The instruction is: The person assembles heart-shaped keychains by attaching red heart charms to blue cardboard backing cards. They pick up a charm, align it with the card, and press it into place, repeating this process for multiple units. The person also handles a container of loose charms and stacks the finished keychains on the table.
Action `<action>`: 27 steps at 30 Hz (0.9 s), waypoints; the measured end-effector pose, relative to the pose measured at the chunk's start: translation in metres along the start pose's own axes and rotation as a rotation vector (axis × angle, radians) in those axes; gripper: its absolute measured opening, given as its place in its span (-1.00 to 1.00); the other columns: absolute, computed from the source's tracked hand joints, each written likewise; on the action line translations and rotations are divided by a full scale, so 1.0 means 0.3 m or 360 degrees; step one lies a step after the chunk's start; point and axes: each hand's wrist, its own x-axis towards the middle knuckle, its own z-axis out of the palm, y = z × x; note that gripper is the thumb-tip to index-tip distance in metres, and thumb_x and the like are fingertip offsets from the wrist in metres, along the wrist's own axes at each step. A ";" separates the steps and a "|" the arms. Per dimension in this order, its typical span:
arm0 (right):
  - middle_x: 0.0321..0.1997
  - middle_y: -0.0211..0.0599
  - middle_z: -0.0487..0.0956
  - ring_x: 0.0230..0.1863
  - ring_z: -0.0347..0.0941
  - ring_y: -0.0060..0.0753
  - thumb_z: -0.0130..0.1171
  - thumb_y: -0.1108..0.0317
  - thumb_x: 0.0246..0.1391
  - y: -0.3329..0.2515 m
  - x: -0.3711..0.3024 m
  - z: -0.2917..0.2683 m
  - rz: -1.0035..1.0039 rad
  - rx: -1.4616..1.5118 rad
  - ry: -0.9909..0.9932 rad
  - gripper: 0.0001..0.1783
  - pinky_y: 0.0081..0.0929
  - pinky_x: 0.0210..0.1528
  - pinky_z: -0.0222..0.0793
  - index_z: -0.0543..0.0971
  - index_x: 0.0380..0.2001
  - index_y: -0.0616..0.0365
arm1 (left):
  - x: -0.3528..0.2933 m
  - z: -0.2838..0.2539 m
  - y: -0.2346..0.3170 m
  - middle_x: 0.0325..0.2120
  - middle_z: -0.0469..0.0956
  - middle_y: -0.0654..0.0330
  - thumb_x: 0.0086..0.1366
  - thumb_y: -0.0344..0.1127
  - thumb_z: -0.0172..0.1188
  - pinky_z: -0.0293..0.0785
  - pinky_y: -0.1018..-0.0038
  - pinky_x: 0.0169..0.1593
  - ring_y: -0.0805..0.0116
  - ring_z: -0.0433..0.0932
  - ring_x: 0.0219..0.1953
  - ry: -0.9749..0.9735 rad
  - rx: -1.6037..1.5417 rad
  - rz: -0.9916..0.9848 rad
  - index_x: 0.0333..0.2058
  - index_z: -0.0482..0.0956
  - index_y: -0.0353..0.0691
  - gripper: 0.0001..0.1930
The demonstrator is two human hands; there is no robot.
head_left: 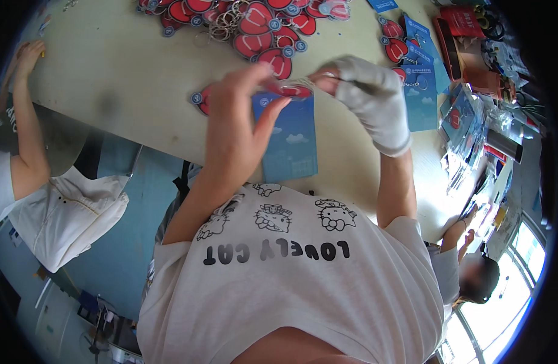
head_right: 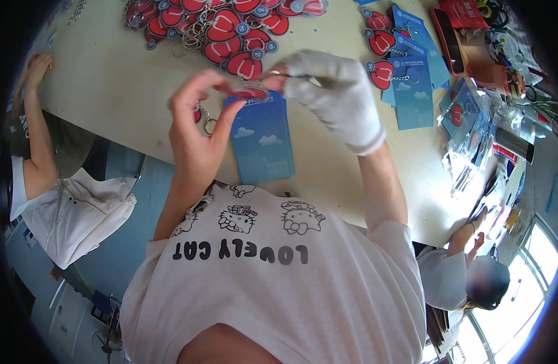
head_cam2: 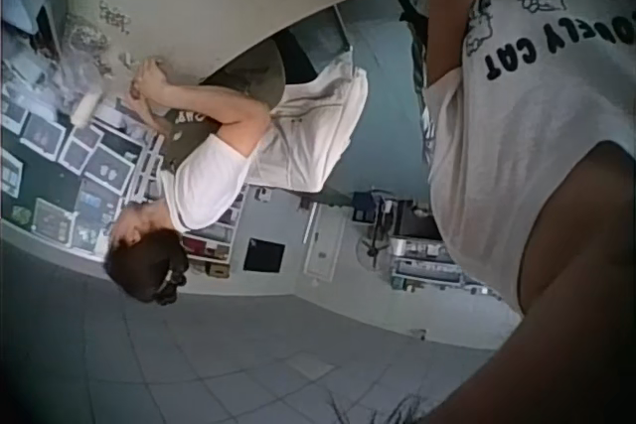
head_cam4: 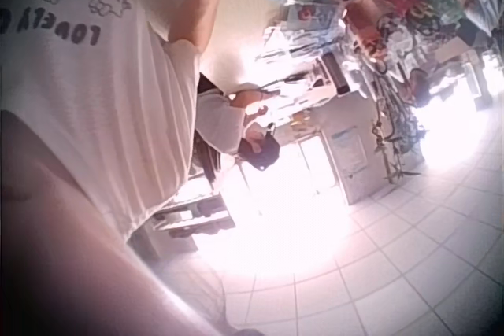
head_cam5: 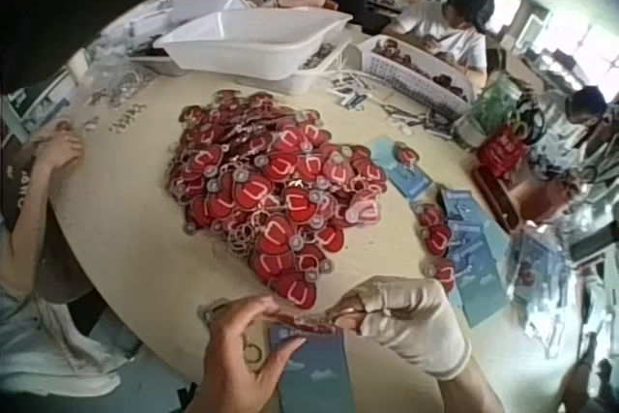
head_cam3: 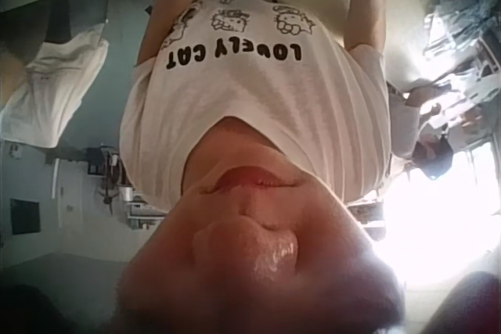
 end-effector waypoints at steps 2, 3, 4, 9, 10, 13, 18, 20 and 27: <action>-0.27 -0.16 0.64 -0.28 0.56 -0.50 0.17 0.52 0.07 -0.020 -0.070 -0.062 0.0173 0.0220 0.0029 -0.82 -0.64 -0.20 0.48 0.59 -0.28 0.45 | -0.004 -0.039 -0.015 -0.23 0.44 0.17 -0.04 -0.22 0.43 0.28 0.29 -0.06 0.16 0.40 -0.16 -0.0250 0.0363 -0.0115 -0.07 0.40 -0.22 -0.44; -0.27 -0.16 0.65 -0.28 0.56 -0.49 0.18 0.51 0.07 -0.023 -0.102 -0.086 0.0224 0.0241 0.0050 -0.81 -0.65 -0.19 0.48 0.60 -0.27 0.44 | -0.016 -0.056 -0.023 -0.26 0.44 0.17 -0.04 -0.19 0.43 0.27 0.28 -0.06 0.16 0.39 -0.16 -0.0441 0.0634 -0.0084 -0.06 0.39 -0.22 -0.42; -0.27 -0.15 0.65 -0.28 0.57 -0.48 0.19 0.49 0.07 -0.021 -0.124 -0.105 0.0272 0.0270 0.0050 -0.80 -0.66 -0.19 0.49 0.61 -0.27 0.44 | -0.031 -0.067 -0.027 -0.28 0.44 0.17 -0.05 -0.16 0.44 0.26 0.26 -0.07 0.16 0.38 -0.16 -0.0623 0.0920 -0.0063 -0.05 0.39 -0.21 -0.40; -0.50 -0.34 0.62 -0.55 0.44 -0.72 0.31 0.46 -0.02 -0.031 -0.176 -0.160 0.0693 0.0122 0.0226 -0.80 -0.77 -0.57 0.18 0.64 -0.31 0.35 | -0.070 -0.043 -0.052 -0.29 0.41 0.21 -0.12 0.05 0.43 0.12 0.27 -0.04 0.18 0.34 -0.14 -0.0720 0.0777 -0.0168 -0.12 0.40 -0.17 -0.35; -0.50 -0.35 0.62 -0.56 0.43 -0.72 0.31 0.46 -0.03 -0.032 -0.182 -0.155 0.0740 0.0133 0.0241 -0.82 -0.77 -0.58 0.19 0.64 -0.33 0.33 | -0.068 -0.040 -0.055 -0.29 0.41 0.22 -0.13 0.07 0.43 0.11 0.28 -0.04 0.19 0.34 -0.14 -0.0747 0.0768 -0.0140 -0.15 0.40 -0.17 -0.35; -0.51 -0.36 0.62 -0.59 0.42 -0.72 0.31 0.45 -0.04 -0.018 -0.193 -0.147 0.0855 0.0166 0.0225 -0.87 -0.76 -0.60 0.19 0.62 -0.40 0.29 | -0.046 -0.019 -0.003 -0.31 0.43 0.25 -0.12 0.08 0.42 0.08 0.26 -0.05 0.22 0.34 -0.16 -0.0469 0.0802 -0.0242 -0.21 0.40 -0.16 -0.40; -0.52 -0.35 0.62 -0.61 0.43 -0.70 0.32 0.47 -0.07 0.056 -0.207 -0.120 0.0871 0.0357 0.0153 -0.87 -0.76 -0.61 0.21 0.60 -0.43 0.28 | -0.028 -0.004 -0.011 -0.39 0.44 0.28 -0.08 0.03 0.42 0.07 0.27 -0.07 0.28 0.34 -0.20 -0.0572 0.0997 -0.0168 -0.20 0.42 -0.17 -0.44; -0.51 -0.37 0.57 -0.48 0.47 -0.64 0.32 0.49 -0.08 0.108 -0.217 -0.109 0.0626 0.0459 0.0126 -0.88 -0.74 -0.51 0.30 0.59 -0.43 0.26 | -0.020 -0.007 -0.018 -0.42 0.44 0.29 -0.07 -0.01 0.43 0.06 0.27 -0.06 0.30 0.34 -0.22 -0.0593 0.0914 -0.0246 -0.23 0.43 -0.17 -0.47; -0.20 -0.27 0.49 -0.22 0.57 -0.38 0.27 0.69 -0.20 0.113 -0.184 0.021 0.0194 0.0515 -0.0051 -0.80 -0.49 -0.24 0.54 0.54 -0.40 0.37 | 0.022 -0.021 -0.057 -0.53 0.45 0.38 0.07 -0.31 0.38 0.19 0.55 -0.27 0.56 0.34 -0.46 -0.0614 0.0283 -0.0541 -0.37 0.47 -0.23 -0.75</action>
